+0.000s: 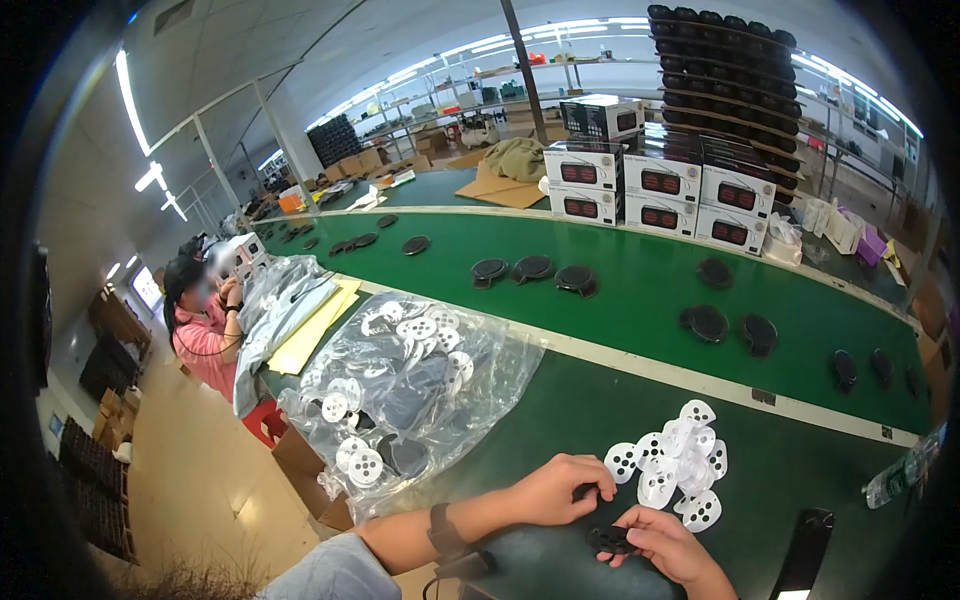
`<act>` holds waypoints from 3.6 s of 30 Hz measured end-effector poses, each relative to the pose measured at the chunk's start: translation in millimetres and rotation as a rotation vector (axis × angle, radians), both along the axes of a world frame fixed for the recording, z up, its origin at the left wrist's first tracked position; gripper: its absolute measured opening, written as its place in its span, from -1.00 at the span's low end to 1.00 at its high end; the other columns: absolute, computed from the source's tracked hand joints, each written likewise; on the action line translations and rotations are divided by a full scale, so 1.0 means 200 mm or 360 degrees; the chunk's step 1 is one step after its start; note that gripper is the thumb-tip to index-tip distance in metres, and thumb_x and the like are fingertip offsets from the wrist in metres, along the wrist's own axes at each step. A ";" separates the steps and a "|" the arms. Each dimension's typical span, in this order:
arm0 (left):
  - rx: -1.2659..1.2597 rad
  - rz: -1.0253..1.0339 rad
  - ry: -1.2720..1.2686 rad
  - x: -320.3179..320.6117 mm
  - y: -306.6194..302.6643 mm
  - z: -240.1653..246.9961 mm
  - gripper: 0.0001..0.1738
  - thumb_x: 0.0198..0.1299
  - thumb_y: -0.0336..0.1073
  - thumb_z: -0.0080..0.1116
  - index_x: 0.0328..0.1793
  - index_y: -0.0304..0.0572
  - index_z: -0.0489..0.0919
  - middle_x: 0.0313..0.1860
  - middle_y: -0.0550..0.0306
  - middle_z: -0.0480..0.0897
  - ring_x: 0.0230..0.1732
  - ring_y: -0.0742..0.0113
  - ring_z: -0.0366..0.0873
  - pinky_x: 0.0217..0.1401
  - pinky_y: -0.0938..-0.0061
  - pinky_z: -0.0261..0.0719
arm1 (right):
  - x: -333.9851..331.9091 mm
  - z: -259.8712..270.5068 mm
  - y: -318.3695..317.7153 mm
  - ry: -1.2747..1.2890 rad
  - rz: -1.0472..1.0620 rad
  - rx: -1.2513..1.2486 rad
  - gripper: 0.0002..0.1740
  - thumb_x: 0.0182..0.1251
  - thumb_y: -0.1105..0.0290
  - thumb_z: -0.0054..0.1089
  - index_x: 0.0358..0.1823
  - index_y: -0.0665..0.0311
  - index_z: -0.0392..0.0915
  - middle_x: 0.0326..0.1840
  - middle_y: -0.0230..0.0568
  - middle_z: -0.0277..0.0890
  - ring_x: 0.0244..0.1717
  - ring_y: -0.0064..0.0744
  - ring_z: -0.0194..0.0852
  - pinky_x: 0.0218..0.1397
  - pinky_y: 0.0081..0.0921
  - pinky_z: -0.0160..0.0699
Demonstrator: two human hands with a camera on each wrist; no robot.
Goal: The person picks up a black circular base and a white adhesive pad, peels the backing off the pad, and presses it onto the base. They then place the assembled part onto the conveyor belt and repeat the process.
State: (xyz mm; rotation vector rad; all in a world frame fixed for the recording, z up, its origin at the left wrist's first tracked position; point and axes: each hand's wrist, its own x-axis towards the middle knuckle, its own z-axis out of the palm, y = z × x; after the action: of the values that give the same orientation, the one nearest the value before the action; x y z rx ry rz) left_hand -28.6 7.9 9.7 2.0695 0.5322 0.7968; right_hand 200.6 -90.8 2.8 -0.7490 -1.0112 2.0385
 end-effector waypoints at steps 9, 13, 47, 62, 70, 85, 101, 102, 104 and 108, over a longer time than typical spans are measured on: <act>-0.0006 -0.0002 0.0127 0.00 0.00 0.01 -0.86 0.11 -0.53 0.22 -0.21 -0.22 0.69 -0.30 0.08 0.70 -0.37 0.28 0.66 -0.34 0.46 0.62 | -0.01 0.04 0.00 -0.0114 0.0049 -0.0015 -0.81 0.56 0.37 0.00 -0.02 0.36 0.45 -0.19 -0.14 0.62 -0.22 -0.41 0.69 -0.19 -0.54 0.66; 0.0033 0.0097 0.0152 0.01 0.01 0.00 -0.86 0.07 -0.56 0.25 -0.23 -0.23 0.69 -0.42 0.10 0.65 -0.50 0.41 0.57 -0.45 0.55 0.49 | 0.00 0.05 0.00 -0.0162 0.0056 0.0005 -0.68 0.61 0.18 -0.07 -0.02 0.32 0.46 -0.22 -0.19 0.63 -0.25 -0.47 0.68 -0.25 -0.58 0.64; -0.0107 0.0357 -0.0203 0.02 -0.01 0.06 -0.83 0.02 -0.58 0.27 -0.23 -0.25 0.67 -0.06 0.05 0.64 -0.09 0.32 0.55 -0.05 0.49 0.49 | -0.02 0.02 0.02 -0.0060 -0.0229 0.0062 -0.63 0.59 0.18 0.02 0.17 0.33 0.35 -0.02 -0.20 0.51 -0.13 -0.41 0.68 -0.15 -0.51 0.68; 0.0044 -0.0001 -0.0156 0.06 -0.14 0.06 -0.87 -0.05 -0.37 0.40 -0.38 -0.18 0.66 -0.10 0.07 0.62 -0.07 0.20 0.49 -0.07 0.38 0.41 | -0.07 0.02 -0.01 -0.0348 -0.0345 0.0289 -0.59 0.47 0.30 0.24 0.16 0.37 0.34 -0.12 -0.27 0.51 -0.27 -0.60 0.54 -0.22 -0.61 0.55; 0.0046 0.0086 -0.0082 0.06 -0.15 0.06 -0.96 -0.08 -0.45 0.23 -0.44 -0.21 0.65 -0.11 0.07 0.63 -0.07 0.18 0.49 -0.08 0.36 0.41 | -0.08 0.04 -0.02 -0.0400 -0.0356 0.0286 -0.61 0.47 0.31 0.23 0.13 0.37 0.34 -0.21 -0.30 0.52 -0.30 -0.64 0.51 -0.26 -0.63 0.52; 0.0047 0.0030 -0.0052 0.06 -0.15 0.07 -0.92 -0.19 -0.44 0.24 -0.47 -0.19 0.63 -0.12 0.08 0.63 -0.07 0.17 0.48 -0.08 0.36 0.41 | -0.07 0.05 -0.02 -0.0470 -0.0326 0.0308 -0.61 0.44 0.31 0.26 0.12 0.37 0.36 -0.14 -0.26 0.54 -0.28 -0.65 0.52 -0.25 -0.63 0.51; 0.0120 0.0016 -0.0070 0.07 -0.15 0.07 -0.92 -0.19 -0.43 0.24 -0.47 -0.22 0.62 -0.19 0.07 0.61 -0.13 0.19 0.50 -0.11 0.39 0.46 | -0.08 0.04 -0.03 -0.0490 -0.0387 0.0342 -0.60 0.41 0.32 0.28 0.10 0.35 0.35 -0.15 -0.27 0.49 -0.30 -0.64 0.47 -0.29 -0.63 0.46; 0.0118 0.0016 -0.0054 0.07 -0.15 0.07 -0.92 -0.19 -0.44 0.25 -0.47 -0.22 0.62 -0.20 0.07 0.61 -0.14 0.20 0.51 -0.12 0.40 0.46 | -0.08 0.04 -0.03 -0.0521 -0.0406 0.0360 -0.60 0.40 0.31 0.29 0.09 0.34 0.35 -0.18 -0.29 0.47 -0.32 -0.65 0.45 -0.32 -0.64 0.44; 0.0111 0.0017 -0.0036 0.07 -0.15 0.06 -0.92 -0.19 -0.45 0.25 -0.47 -0.23 0.62 -0.22 0.07 0.60 -0.18 0.22 0.52 -0.13 0.43 0.46 | -0.07 0.04 -0.03 -0.0590 -0.0410 0.0392 -0.61 0.38 0.30 0.31 0.05 0.32 0.34 -0.26 -0.35 0.42 -0.36 -0.68 0.39 -0.37 -0.65 0.39; 0.0096 0.0008 -0.0040 0.06 -0.16 0.06 -0.92 -0.16 -0.49 0.23 -0.45 -0.25 0.63 -0.25 0.07 0.60 -0.26 0.27 0.53 -0.18 0.48 0.48 | -0.08 0.03 -0.03 -0.0581 -0.0410 0.0387 -0.62 0.36 0.28 0.34 -0.03 0.27 0.33 -0.40 -0.45 0.34 -0.43 -0.71 0.27 -0.42 -0.66 0.28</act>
State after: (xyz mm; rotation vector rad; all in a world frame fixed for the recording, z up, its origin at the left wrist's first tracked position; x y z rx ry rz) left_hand -16.2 -23.5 21.1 2.1113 0.5050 0.8505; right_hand 185.1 -96.3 9.2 -1.0822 -1.2655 1.5571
